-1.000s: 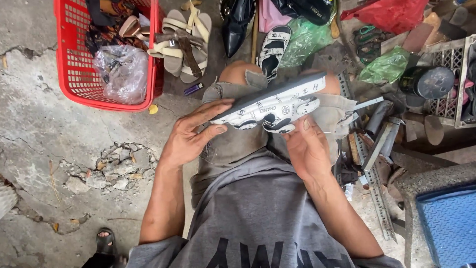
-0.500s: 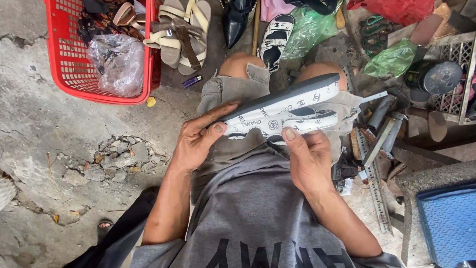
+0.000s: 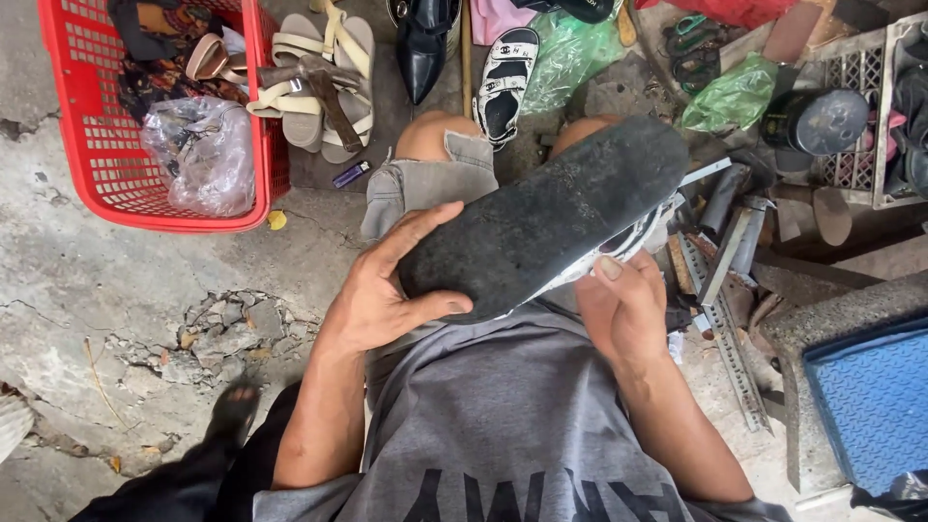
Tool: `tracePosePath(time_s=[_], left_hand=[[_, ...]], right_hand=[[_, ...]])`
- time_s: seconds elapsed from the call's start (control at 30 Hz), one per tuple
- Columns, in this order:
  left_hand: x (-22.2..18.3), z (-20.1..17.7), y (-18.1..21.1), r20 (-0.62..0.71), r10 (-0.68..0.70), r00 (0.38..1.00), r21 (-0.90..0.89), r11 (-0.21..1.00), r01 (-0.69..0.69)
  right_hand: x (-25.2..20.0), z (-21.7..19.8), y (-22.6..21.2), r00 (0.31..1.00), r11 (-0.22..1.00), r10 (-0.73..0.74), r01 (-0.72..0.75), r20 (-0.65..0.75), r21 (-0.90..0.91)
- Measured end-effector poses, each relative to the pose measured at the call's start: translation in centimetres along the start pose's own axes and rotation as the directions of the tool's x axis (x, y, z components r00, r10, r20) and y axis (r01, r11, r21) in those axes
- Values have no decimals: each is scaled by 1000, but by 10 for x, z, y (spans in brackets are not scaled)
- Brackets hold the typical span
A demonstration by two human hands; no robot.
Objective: A person repairs various shoes by hammering soles, fitting new components, and pulling thread in a workshop environment.
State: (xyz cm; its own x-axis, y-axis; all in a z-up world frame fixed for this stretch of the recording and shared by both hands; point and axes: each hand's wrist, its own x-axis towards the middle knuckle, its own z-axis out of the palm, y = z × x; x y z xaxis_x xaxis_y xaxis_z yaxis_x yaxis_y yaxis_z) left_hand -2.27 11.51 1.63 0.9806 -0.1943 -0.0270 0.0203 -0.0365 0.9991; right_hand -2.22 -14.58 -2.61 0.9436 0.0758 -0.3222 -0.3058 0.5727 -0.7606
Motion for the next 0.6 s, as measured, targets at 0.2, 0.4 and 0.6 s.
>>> tracePosePath(time_s=[0.2, 0.4, 0.6], left_hand=[[8, 7, -10, -60, 19, 998, 194, 981, -7], [15, 12, 3, 11, 106, 994, 267, 958, -105], [1, 8, -2, 133, 114, 985, 405, 900, -159]], right_hand=[[-24, -8, -39, 976, 914, 74, -149, -206, -377], [-6, -32, -70, 863, 268, -380, 446, 332, -854], [34, 13, -55, 662, -178, 6, 738, 749, -651]])
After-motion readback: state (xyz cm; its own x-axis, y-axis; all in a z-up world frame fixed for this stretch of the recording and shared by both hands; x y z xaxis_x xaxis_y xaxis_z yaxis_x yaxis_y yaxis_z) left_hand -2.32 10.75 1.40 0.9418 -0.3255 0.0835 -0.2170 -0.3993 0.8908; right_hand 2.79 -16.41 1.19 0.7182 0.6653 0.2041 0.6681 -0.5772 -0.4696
